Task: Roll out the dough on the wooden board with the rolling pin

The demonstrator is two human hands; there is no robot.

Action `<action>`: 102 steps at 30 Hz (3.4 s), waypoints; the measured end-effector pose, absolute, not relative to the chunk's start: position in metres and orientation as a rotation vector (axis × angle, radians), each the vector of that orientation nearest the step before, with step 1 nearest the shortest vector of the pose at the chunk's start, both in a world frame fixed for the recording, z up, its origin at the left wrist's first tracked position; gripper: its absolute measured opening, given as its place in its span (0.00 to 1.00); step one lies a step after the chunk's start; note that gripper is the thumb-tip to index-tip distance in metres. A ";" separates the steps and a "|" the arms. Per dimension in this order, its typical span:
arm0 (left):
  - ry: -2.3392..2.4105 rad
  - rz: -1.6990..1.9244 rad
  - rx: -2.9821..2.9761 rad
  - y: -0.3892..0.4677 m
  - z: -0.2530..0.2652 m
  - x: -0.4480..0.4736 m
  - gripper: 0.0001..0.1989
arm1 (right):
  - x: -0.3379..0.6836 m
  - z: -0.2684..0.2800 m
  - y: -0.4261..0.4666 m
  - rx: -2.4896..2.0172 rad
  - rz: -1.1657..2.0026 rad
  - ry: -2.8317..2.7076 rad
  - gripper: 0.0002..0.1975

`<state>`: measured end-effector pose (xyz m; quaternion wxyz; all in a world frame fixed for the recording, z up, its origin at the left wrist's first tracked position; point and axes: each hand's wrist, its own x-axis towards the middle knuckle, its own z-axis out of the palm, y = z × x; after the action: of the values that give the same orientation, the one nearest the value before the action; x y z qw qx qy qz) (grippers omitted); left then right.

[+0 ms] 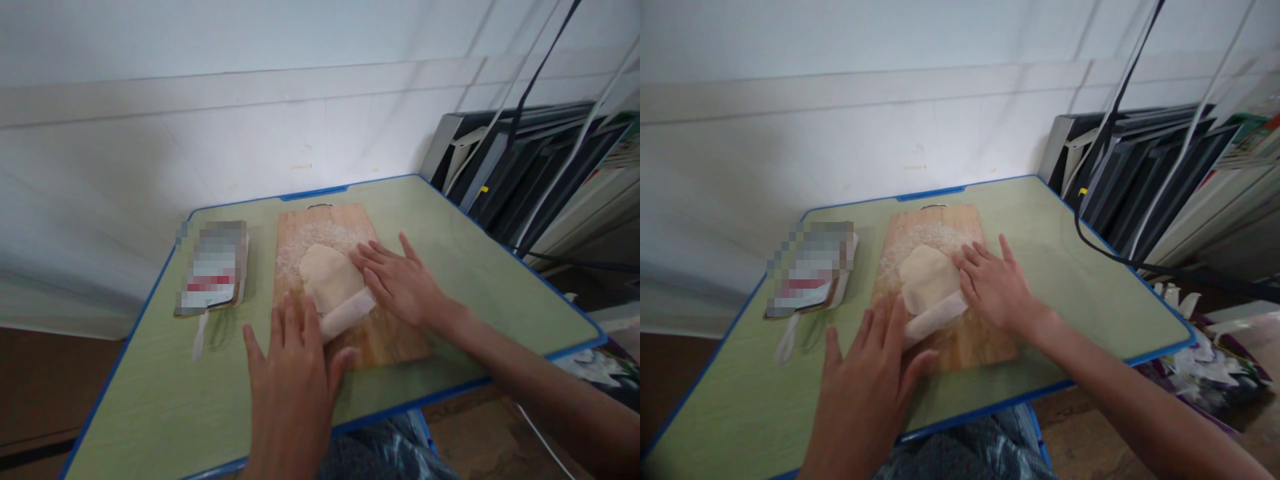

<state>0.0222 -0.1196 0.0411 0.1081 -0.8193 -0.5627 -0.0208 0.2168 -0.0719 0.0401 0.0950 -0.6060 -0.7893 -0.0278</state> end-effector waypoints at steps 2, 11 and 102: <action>-1.564 -0.120 -2.435 -0.129 0.036 0.020 0.32 | 0.220 0.038 -0.087 -1.796 -0.098 -2.308 0.24; -1.703 -0.053 -2.454 -0.095 0.049 0.024 0.27 | 0.212 0.045 -0.041 -1.849 -0.007 -2.423 0.25; -1.643 -0.011 -2.440 -0.112 0.047 0.020 0.34 | 0.215 0.034 -0.101 -1.765 -0.184 -2.302 0.23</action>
<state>0.0202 -0.1124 0.0474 0.0997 -0.8253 -0.5559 -0.0036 0.2146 -0.1006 0.0338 0.1170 -0.6030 -0.7866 -0.0627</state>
